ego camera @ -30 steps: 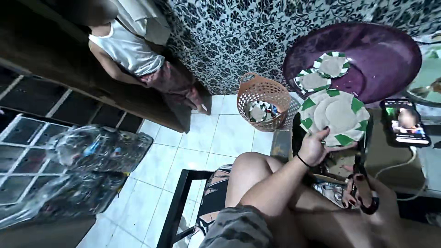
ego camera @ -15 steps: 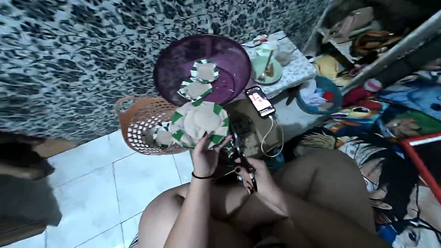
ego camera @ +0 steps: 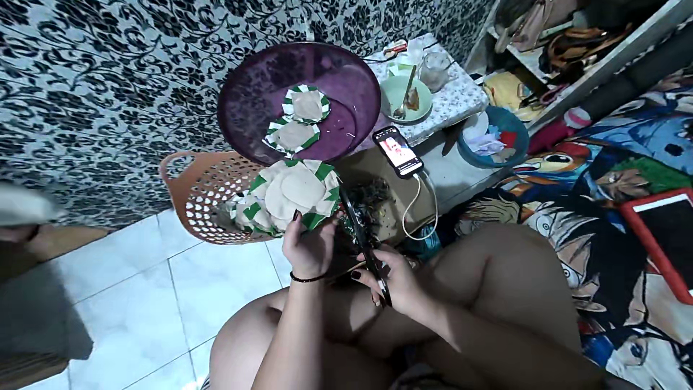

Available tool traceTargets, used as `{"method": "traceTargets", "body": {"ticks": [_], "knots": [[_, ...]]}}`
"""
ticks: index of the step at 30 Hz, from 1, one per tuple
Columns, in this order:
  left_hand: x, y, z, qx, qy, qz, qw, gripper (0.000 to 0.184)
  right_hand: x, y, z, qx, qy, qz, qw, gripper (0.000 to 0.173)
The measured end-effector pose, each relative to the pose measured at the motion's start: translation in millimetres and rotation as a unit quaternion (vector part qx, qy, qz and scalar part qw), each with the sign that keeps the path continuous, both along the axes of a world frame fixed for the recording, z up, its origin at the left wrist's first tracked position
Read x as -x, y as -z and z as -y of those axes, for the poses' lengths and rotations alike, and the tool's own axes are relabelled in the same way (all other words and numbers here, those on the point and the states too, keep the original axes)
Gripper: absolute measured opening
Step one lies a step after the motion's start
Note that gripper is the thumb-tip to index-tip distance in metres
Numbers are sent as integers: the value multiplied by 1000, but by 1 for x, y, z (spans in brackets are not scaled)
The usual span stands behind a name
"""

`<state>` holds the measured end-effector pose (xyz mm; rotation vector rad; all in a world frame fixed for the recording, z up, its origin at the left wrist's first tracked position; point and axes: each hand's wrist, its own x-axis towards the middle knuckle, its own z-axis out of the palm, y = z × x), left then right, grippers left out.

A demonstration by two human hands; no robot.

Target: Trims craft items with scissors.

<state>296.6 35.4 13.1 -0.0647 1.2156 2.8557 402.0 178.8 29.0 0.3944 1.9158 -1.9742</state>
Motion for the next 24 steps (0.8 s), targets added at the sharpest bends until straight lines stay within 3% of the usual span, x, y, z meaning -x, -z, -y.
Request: {"method": "traceTargets", "body": {"ticks": [7, 15, 24], "knots": [[-1, -5, 0, 1, -11, -8, 1000, 28, 0, 1, -2, -70, -32, -46, 996, 42], [1, -20, -7, -2, -50, 117, 992, 25, 0, 0, 0, -13, -66, -2, 998, 33], [-3, -26, -5, -28, -32, 78, 996, 28, -5, 13, -3, 126, -73, -87, 986, 50]]}}
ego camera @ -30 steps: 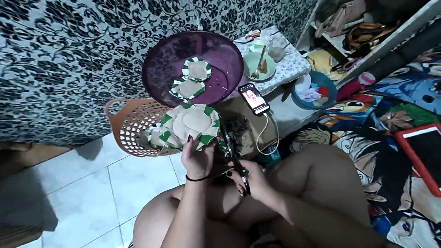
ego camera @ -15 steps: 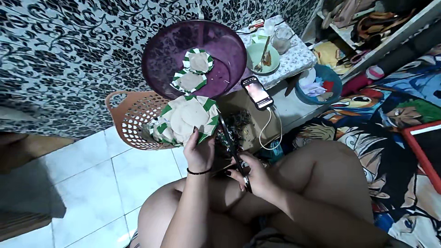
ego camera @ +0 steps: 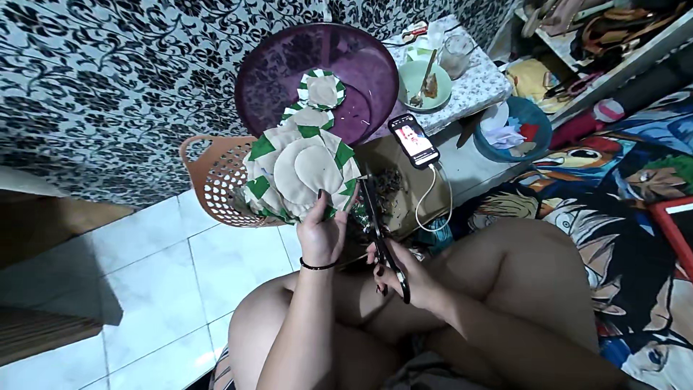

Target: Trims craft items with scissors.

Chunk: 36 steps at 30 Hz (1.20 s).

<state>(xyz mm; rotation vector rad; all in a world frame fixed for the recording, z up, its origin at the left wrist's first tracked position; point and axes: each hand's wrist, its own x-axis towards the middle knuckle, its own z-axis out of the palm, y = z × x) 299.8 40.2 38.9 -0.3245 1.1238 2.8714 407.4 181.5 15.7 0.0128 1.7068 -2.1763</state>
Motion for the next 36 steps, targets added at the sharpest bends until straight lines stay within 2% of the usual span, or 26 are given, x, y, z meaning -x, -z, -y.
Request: {"method": "traceTargets", "body": {"ticks": [5, 9, 13, 19, 29, 36], "knots": [[-7, 1, -6, 46, 10, -12, 999, 26, 3, -3, -2, -6, 4, -1, 1000, 50], [-15, 2, -13, 40, 6, -6, 999, 24, 4, -4, -2, -19, 4, -6, 1000, 51], [-19, 1, -16, 30, 28, -5, 999, 32, 3, -2, -2, -14, 2, -4, 1000, 56], [-19, 4, -18, 20, 17, -10, 1000, 31, 7, -5, -2, 16, 26, 13, 999, 48], [-19, 3, -16, 24, -5, -7, 1000, 28, 7, -16, -3, 5, 52, 48, 997, 32], [-18, 1, -13, 6, -5, -3, 1000, 30, 5, -22, -1, 3, 65, 61, 996, 28]]}}
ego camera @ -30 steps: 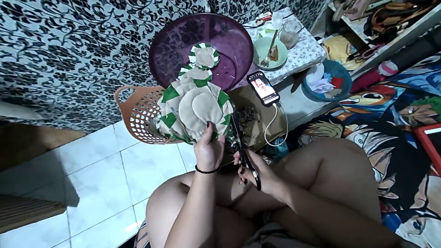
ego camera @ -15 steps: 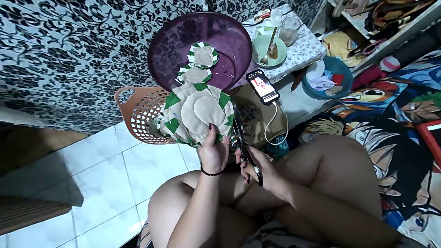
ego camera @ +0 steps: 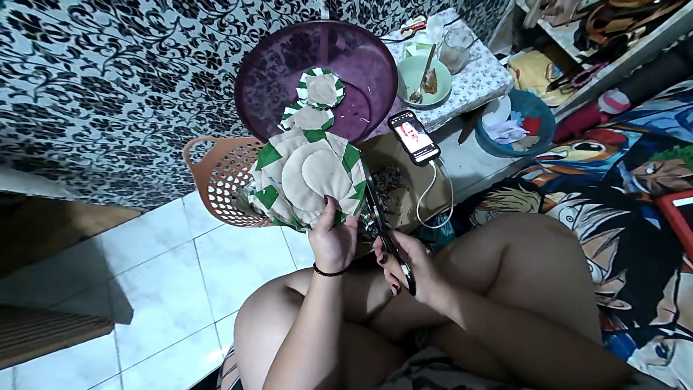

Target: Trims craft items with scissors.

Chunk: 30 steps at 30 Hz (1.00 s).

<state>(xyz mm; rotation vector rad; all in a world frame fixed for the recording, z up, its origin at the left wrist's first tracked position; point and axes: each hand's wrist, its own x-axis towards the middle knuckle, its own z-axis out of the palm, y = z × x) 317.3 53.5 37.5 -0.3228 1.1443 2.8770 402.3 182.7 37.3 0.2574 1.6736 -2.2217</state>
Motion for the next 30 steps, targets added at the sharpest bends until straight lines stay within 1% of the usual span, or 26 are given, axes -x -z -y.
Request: {"method": "traceTargets", "body": {"ticks": [7, 16, 21, 23, 26, 27, 30], "knots": [[0, -1, -1, -16, 5, -2, 1000, 33, -2, 1, 2, 2, 15, -20, 1000, 22], [6, -1, 12, -64, 32, -28, 997, 36, -5, -4, 1, -12, 11, -23, 1000, 17], [7, -2, 16, -70, 39, -33, 996, 36, -6, -3, 2, -13, 15, -27, 999, 17], [8, -3, 19, -63, 42, -34, 997, 37, -5, -1, 1, -8, 6, -38, 999, 19], [9, -4, 24, -53, 49, -33, 997, 36, -3, 8, -2, 24, -30, -68, 997, 37], [9, -4, 25, -52, 55, -33, 997, 36, -2, 8, -4, 35, -41, -72, 996, 40], [7, -3, 27, -48, 67, -30, 996, 37, 2, 7, -7, 42, -43, -73, 995, 39]]}}
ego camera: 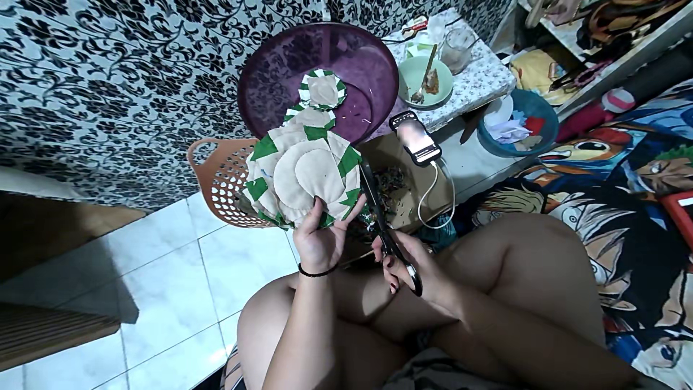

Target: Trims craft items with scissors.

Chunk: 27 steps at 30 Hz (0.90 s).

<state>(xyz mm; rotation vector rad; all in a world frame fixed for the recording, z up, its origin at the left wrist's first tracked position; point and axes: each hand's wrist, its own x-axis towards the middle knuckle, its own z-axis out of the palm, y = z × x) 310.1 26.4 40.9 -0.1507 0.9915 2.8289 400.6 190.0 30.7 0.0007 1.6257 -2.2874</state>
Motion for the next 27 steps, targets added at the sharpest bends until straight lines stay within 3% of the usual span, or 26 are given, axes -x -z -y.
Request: {"method": "traceTargets", "body": {"ticks": [7, 27], "knots": [[-2, -1, 3, 33, 30, -5, 999, 39, 5, -5, -5, -11, 17, 6, 1000, 31], [-1, 1, 8, -5, 38, -7, 999, 39, 1, -11, -2, 5, 32, 39, 999, 17]]}}
